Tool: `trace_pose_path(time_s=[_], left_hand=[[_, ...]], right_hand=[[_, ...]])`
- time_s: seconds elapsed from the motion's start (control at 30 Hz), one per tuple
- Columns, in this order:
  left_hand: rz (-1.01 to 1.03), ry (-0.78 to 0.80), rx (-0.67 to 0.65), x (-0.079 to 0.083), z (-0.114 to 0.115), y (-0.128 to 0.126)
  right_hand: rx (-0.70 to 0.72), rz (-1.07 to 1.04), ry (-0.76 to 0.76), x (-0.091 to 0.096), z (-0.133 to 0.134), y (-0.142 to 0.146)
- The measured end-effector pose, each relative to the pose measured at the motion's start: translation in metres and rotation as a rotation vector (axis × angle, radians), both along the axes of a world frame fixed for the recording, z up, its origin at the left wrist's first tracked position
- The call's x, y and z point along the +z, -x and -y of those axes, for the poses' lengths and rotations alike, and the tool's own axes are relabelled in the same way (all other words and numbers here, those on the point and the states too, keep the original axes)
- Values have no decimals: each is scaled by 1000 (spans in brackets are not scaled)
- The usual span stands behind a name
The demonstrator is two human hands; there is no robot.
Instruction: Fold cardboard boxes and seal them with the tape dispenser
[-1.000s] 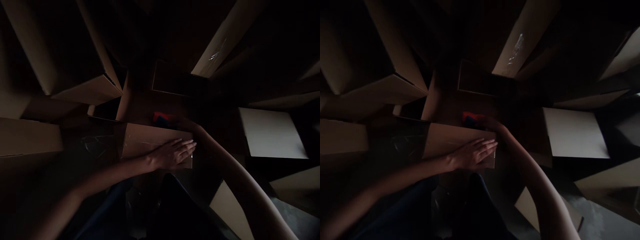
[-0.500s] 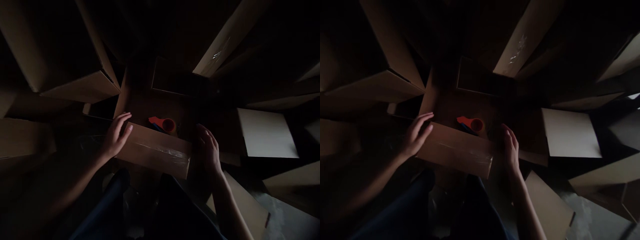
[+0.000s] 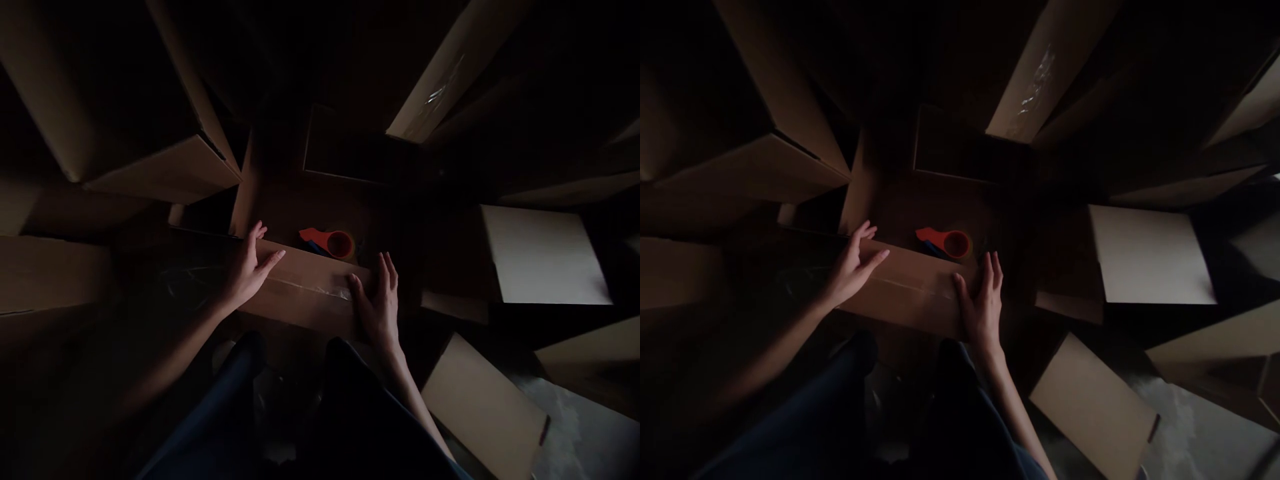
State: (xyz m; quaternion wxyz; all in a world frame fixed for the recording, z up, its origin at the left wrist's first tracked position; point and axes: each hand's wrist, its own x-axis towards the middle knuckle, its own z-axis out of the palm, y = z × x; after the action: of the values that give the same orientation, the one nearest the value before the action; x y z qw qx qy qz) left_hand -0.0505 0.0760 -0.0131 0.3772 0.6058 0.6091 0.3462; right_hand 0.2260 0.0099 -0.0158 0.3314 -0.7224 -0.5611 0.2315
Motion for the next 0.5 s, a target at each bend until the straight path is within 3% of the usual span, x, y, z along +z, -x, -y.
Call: trace_pose_path(time_s=[0.3, 0.4, 0.5], left_hand=[[277, 162, 158, 0, 18, 2], [272, 187, 127, 5, 19, 3], [160, 73, 78, 15, 19, 1]], right_hand=[[-84, -574, 179, 5, -4, -14], [-116, -673, 181, 2, -5, -13], [-106, -703, 189, 0, -4, -15]])
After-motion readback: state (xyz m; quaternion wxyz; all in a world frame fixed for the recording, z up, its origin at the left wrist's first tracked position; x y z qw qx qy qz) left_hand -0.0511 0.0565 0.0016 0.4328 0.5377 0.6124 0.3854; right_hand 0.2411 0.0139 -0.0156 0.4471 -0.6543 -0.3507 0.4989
